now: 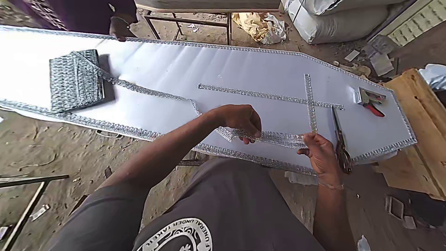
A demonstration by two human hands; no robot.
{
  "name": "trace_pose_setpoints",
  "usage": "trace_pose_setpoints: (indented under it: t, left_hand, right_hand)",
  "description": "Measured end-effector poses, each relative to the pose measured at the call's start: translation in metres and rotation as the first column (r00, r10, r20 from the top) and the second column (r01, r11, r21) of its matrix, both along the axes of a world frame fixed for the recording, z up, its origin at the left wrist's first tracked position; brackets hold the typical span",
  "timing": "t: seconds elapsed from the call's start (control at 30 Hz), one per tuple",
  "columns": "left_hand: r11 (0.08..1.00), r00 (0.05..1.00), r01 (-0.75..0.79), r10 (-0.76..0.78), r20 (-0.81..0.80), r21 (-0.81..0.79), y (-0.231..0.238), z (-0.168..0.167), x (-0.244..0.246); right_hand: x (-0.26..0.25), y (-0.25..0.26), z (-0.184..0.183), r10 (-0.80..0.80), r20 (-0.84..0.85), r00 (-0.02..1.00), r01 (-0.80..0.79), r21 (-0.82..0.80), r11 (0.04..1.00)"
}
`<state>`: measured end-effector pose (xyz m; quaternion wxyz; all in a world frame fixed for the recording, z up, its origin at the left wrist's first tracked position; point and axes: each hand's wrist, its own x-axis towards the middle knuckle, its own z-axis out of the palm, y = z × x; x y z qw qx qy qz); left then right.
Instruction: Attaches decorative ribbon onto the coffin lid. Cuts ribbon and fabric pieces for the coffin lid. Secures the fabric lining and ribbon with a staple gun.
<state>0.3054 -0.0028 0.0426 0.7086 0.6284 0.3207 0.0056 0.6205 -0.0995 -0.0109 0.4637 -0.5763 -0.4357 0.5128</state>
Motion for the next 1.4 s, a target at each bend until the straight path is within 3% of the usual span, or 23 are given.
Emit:
trace_pose_setpoints:
  t: [0.3,0.63,0.73,0.8,0.9,0.93,1.0,1.07,1.13,1.23,1.33,1.4]
  left_hand:
    - [0.996,0.994,-0.091,0.091,-0.067,0.002,-0.017,-0.002,-0.005]
    - [0.98,0.962,-0.07,0.116,-0.248,0.189,-0.04,-0.002,0.037]
    - [0.979,0.951,-0.068,0.122,-0.285,0.192,-0.046,-0.012,0.053]
    - [0.978,0.945,-0.027,0.093,-0.315,0.206,-0.053,-0.022,0.063]
    - [0.969,0.926,0.099,-0.006,-0.377,0.226,-0.066,-0.032,0.075]
    - [0.964,0.921,0.147,-0.051,-0.387,0.223,-0.072,-0.034,0.077]
    - [0.942,0.907,0.241,-0.132,-0.401,0.235,-0.083,-0.032,0.08]
    - [0.888,0.874,0.349,-0.194,-0.445,0.299,-0.092,-0.026,0.084]
    - [0.81,0.843,0.445,-0.234,-0.484,0.383,-0.1,-0.021,0.087]
    - [0.722,0.843,0.474,-0.206,-0.497,0.504,-0.118,-0.013,0.084]
    - [0.727,0.884,0.389,-0.121,-0.452,0.566,-0.147,-0.013,0.067]
    - [0.723,0.955,0.172,0.046,-0.295,0.669,-0.179,-0.022,0.046]
  right_hand:
    - [0.026,-0.02,0.005,-0.036,0.023,0.999,0.035,0.052,0.998]
    - [0.07,-0.043,-0.001,-0.08,0.132,0.988,0.061,0.145,0.988]
    - [0.087,-0.054,-0.006,-0.036,0.185,0.982,0.018,0.096,0.995]
    - [0.095,-0.063,-0.009,0.057,0.341,0.938,-0.053,-0.023,0.998]
    - [0.097,-0.078,-0.014,0.23,0.642,0.731,-0.132,-0.198,0.971]
    - [0.094,-0.084,-0.016,0.24,0.704,0.668,-0.157,-0.181,0.971]
    - [0.079,-0.089,-0.02,0.175,0.773,0.61,-0.274,-0.001,0.962]
    - [0.051,-0.084,-0.023,0.191,0.705,0.683,-0.436,0.184,0.881]
    - [0.018,-0.075,-0.03,0.397,0.526,0.752,-0.586,0.257,0.769]
    - [-0.022,-0.081,-0.042,0.617,0.379,0.69,-0.713,0.207,0.67]
    - [-0.048,-0.113,-0.044,0.677,0.17,0.716,-0.697,0.123,0.706]
    - [-0.057,-0.141,-0.045,0.633,0.023,0.774,-0.632,0.09,0.77]
